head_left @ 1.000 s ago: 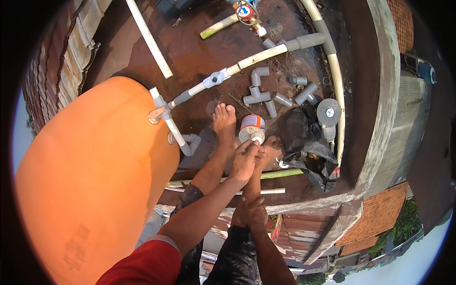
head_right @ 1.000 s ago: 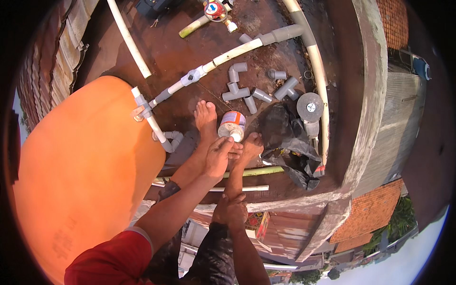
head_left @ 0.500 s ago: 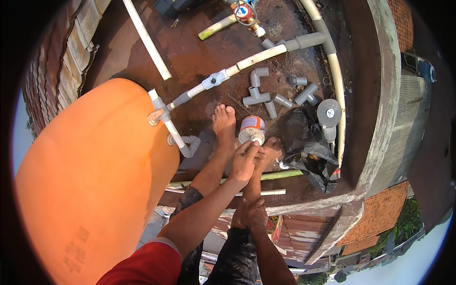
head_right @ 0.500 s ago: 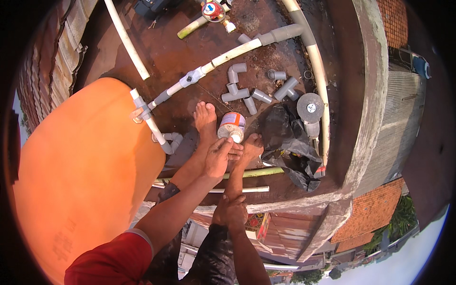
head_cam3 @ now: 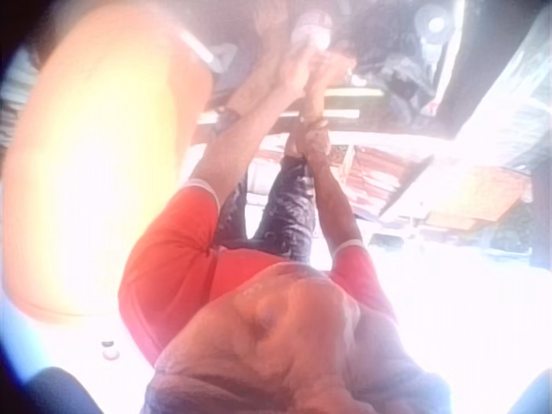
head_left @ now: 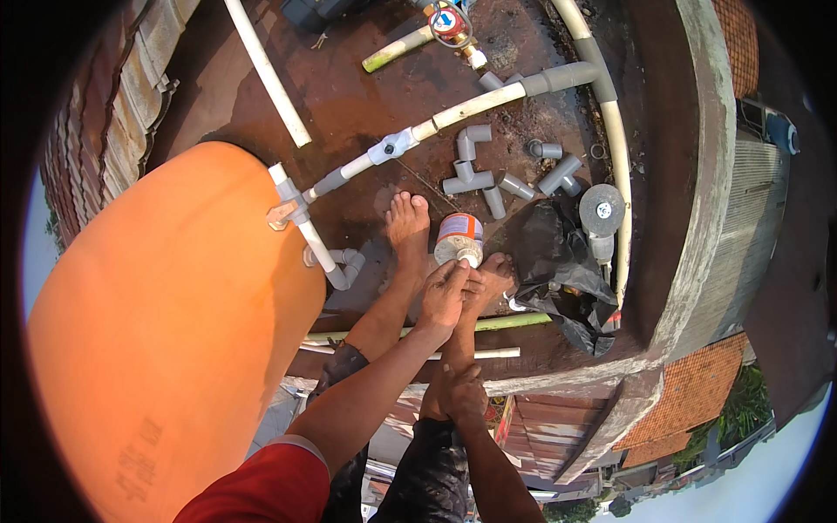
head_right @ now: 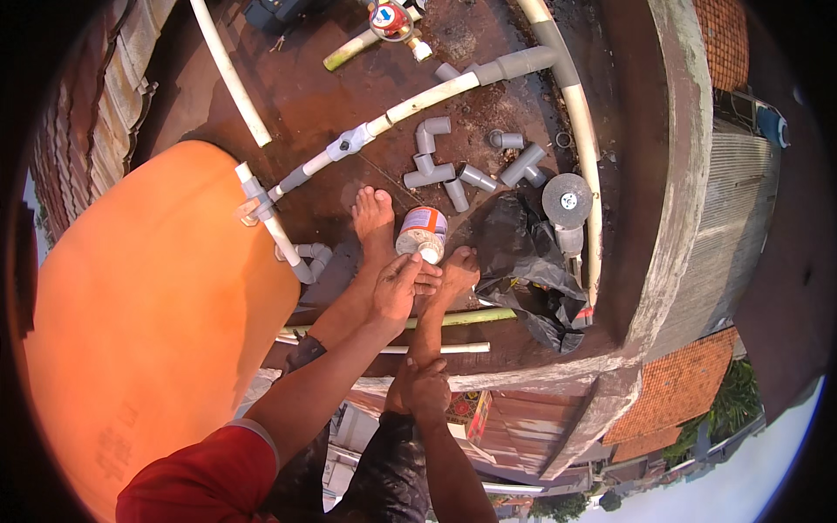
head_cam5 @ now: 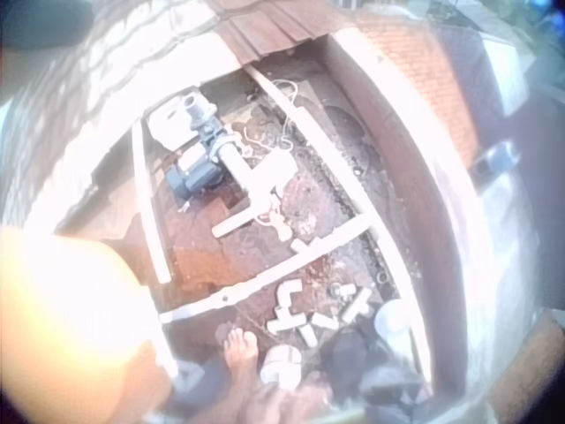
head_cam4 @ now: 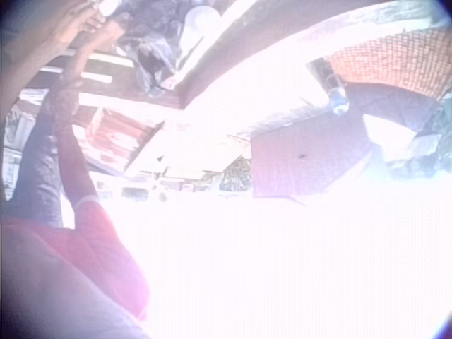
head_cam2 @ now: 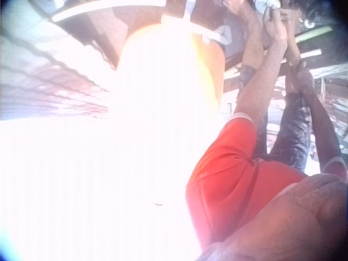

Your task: The person assembles a PVC pipe system on a rooftop next to a water tank. They apply glue to pipe fittings and connect them to a water pump and existing pipes, working with various connectors and short pipe segments.

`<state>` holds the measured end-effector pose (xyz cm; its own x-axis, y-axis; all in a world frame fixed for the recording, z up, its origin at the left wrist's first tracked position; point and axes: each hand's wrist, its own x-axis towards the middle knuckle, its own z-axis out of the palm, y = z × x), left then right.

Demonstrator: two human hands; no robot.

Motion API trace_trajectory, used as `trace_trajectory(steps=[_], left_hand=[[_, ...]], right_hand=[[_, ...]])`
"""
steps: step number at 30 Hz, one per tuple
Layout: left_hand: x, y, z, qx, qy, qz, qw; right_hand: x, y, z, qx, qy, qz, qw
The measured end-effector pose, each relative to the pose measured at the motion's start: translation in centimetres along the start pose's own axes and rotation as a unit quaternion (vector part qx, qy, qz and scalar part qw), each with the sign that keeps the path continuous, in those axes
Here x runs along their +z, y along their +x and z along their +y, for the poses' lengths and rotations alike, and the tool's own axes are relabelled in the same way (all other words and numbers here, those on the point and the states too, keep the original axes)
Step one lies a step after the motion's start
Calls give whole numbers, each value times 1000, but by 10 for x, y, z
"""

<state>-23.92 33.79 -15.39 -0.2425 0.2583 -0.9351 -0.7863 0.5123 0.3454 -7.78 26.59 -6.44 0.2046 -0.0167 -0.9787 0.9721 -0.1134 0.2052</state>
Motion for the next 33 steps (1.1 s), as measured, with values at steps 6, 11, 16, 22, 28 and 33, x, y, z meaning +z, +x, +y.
trace_trajectory(steps=[6, 11, 16, 22, 28, 33], left_hand=[[-2, 2, -2, 4, -3, -7, 1000], [0, 0, 0, -1, -2, -3, 1000], [0, -1, 1, 0, -1, -3, 1000], [1, -2, 2, 7, 4, -6, 1000], [-1, -1, 1, 13, 8, -11, 1000], [1, -1, 3, 8, 12, -9, 1000]], right_hand=[[-2, 1, -2, 12, -7, -16, 1000], [0, 2, -1, 9, -8, -12, 1000], [-4, -2, -6, 12, -7, -11, 1000], [-4, -1, -6, 11, -14, -13, 1000], [-1, 1, -5, 15, -6, -4, 1000], [1, 5, -2, 18, -9, -7, 1000]])
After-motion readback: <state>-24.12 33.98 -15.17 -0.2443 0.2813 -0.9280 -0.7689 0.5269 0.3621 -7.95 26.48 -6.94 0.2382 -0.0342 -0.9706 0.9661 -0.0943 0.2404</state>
